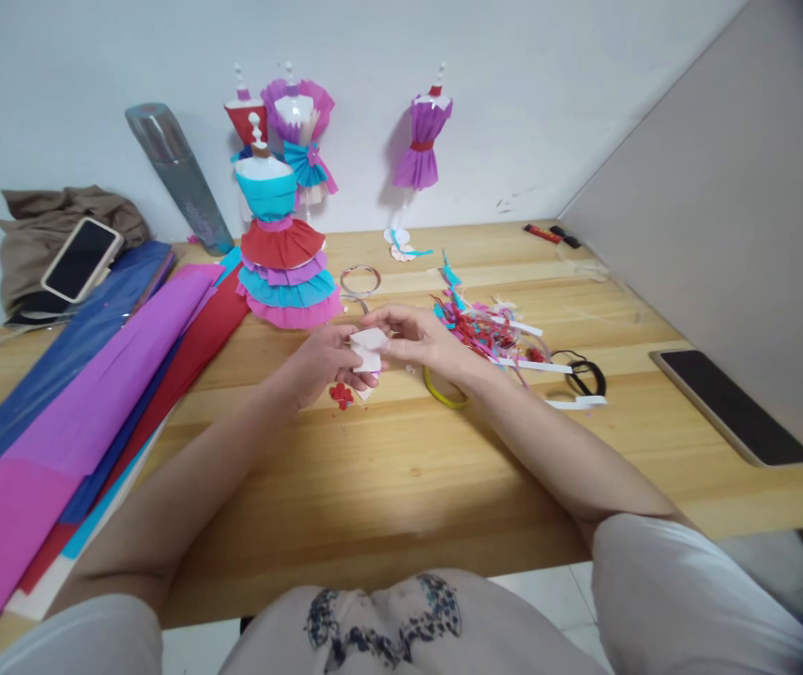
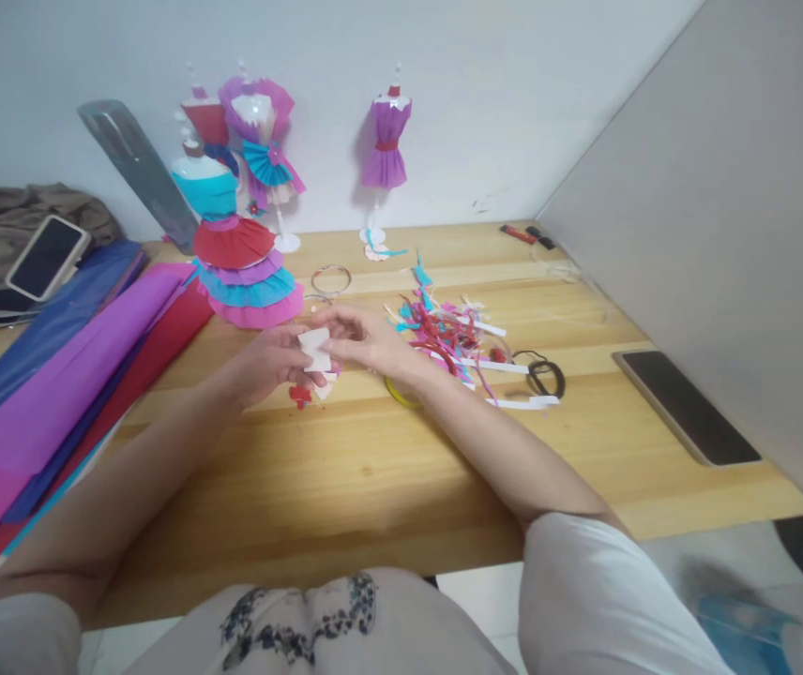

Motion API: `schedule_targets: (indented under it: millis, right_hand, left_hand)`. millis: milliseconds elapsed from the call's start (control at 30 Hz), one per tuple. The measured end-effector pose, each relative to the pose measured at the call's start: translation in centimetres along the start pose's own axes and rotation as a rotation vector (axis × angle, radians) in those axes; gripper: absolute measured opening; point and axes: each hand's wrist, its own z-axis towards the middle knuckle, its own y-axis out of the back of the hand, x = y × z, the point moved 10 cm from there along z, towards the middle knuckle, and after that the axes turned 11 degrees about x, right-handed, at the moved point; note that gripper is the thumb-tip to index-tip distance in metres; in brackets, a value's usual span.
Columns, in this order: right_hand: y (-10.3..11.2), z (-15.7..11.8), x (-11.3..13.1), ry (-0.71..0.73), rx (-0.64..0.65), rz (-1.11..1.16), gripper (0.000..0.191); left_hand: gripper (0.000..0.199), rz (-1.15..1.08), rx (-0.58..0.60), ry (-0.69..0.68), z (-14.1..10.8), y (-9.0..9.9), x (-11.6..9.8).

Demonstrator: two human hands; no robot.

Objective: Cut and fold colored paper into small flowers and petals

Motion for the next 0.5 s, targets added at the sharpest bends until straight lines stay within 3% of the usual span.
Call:
schedule_targets:
  millis: [167, 367, 500]
  right_hand:
    - [0.8, -0.1, -0.2, 0.017, -0.156, -0.022, 0.032]
    - [0.6, -0.2, -0.6, -0.047, -0.141, -0.012, 0.034]
    - [0.3, -0.5, -0.6, -0.070, -0.138, 0.043, 0.036]
  left_hand:
    - [0.023, 0.113, -0.025, 0.054, -0.3, -0.5, -0.2]
    - [0.018, 0.236, -0.155, -0.036, -0.6, 1.2, -1.4]
    - [0.017, 0.168, -0.197, -0.077, -0.6, 2.0, -1.2]
